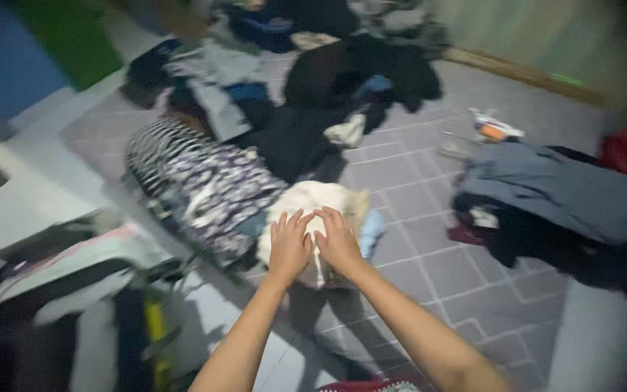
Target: The person opens a yellow suitcase and folds various clothing items on a bed, then places them into the suitcase. The person handles shirts, pants, and other garments, folding them neatly before packing.
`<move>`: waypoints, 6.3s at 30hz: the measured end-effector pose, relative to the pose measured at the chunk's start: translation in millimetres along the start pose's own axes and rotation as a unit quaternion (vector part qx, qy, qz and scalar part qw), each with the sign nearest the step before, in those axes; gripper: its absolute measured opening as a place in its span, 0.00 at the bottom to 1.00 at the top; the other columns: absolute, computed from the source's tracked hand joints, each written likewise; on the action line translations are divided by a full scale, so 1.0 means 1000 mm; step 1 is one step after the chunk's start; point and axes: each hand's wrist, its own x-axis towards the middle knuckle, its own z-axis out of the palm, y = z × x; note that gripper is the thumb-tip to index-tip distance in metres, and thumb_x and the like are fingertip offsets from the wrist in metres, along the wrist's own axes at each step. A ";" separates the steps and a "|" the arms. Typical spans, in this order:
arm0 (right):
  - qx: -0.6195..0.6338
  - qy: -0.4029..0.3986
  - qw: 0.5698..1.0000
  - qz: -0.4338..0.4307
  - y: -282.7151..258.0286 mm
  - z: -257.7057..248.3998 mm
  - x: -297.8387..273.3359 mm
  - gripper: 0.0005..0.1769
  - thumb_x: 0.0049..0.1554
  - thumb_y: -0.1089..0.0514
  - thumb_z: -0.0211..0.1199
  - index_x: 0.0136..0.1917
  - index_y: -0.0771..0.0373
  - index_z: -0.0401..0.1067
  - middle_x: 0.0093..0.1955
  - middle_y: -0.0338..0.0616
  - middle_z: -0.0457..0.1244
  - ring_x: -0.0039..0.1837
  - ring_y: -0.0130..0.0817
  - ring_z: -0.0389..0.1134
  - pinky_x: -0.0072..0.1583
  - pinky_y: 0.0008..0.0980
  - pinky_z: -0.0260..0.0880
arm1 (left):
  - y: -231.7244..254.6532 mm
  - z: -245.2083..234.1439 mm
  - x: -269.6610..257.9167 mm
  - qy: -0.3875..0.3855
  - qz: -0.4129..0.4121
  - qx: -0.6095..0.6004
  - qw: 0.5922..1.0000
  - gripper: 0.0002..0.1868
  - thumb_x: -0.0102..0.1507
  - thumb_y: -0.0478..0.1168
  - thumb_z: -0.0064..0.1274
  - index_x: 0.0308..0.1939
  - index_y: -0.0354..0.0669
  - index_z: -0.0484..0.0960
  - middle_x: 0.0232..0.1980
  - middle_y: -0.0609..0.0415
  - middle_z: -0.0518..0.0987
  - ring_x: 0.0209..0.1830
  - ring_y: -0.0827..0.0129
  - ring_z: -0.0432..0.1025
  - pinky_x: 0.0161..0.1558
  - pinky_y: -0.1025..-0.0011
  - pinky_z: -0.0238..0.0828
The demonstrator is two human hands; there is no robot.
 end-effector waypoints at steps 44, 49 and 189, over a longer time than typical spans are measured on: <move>0.259 0.339 0.880 0.210 0.292 -0.414 -0.007 0.16 0.54 0.57 0.67 0.53 0.67 0.72 0.46 0.41 0.68 0.47 0.29 0.66 0.51 0.31 0.67 | 0.413 0.217 0.236 -0.113 0.209 -0.317 0.918 0.47 0.51 0.41 0.62 0.74 0.44 0.61 0.70 0.35 0.67 0.71 0.42 0.60 0.68 0.52 0.58; 0.085 0.375 0.919 0.088 0.233 -0.423 -0.031 0.20 0.64 0.49 0.67 0.58 0.67 0.72 0.57 0.48 0.62 0.60 0.33 0.64 0.64 0.31 0.65 | 0.413 0.170 0.256 -0.225 0.111 -0.329 0.910 0.26 0.59 0.33 0.50 0.62 0.45 0.82 0.52 0.45 0.85 0.56 0.58 0.80 0.58 0.66 0.72; -0.113 -0.378 0.890 0.229 0.343 -0.151 -0.154 0.50 0.35 0.46 0.80 0.67 0.57 0.63 0.69 0.53 0.58 0.74 0.52 0.57 0.74 0.53 0.53 | 0.128 0.359 -0.007 -0.427 0.150 0.099 0.886 0.44 0.48 0.45 0.67 0.67 0.46 0.67 0.59 0.38 0.73 0.63 0.44 0.67 0.68 0.51 0.59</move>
